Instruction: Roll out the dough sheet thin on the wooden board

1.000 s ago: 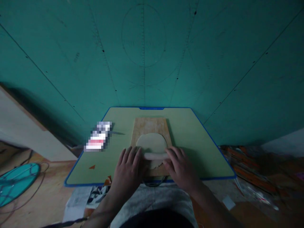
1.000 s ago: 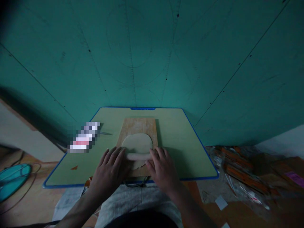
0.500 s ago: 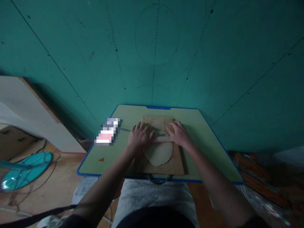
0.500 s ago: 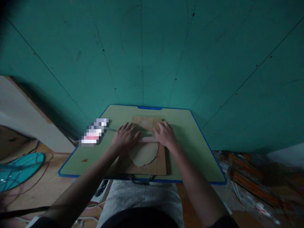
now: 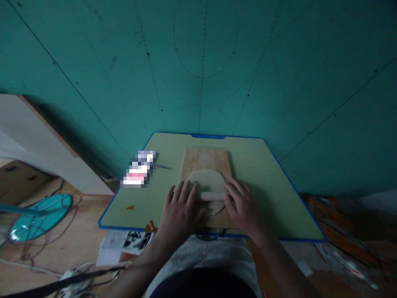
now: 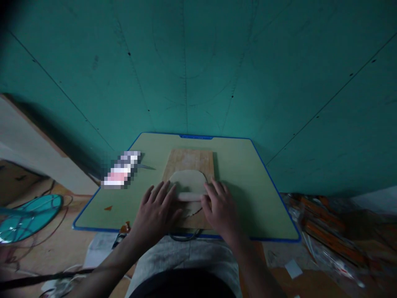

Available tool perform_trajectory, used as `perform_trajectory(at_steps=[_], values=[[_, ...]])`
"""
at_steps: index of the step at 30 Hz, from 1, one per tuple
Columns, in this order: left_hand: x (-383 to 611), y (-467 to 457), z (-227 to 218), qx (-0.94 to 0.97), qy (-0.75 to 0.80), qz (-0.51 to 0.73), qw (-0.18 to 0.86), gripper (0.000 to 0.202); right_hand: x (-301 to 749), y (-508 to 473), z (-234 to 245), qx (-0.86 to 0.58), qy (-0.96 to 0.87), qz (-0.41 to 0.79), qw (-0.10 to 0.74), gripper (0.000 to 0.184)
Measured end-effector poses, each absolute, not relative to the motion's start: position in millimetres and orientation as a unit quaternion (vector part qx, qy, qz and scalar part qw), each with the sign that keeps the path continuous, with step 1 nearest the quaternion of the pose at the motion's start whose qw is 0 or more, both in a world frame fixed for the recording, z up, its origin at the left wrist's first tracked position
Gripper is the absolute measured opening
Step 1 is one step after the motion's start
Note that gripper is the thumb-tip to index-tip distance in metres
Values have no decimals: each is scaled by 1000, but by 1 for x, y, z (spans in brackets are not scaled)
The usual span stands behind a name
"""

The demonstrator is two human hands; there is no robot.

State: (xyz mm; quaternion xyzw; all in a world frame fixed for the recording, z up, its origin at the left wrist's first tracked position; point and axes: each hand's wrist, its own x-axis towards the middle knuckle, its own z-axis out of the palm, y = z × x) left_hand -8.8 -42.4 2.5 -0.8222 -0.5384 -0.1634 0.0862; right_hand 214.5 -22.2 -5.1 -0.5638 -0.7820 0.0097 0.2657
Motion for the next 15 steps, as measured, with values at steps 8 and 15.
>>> perform_trajectory(at_steps=[8, 15], values=[[1, -9, 24, -820, -560, -114, 38, 54, 212, -39, -8, -560, -773, 33, 298, 34], [8, 11, 30, -818, -563, -118, 7, 44, 209, -39, -6, -565, -766, 28, 306, 26]])
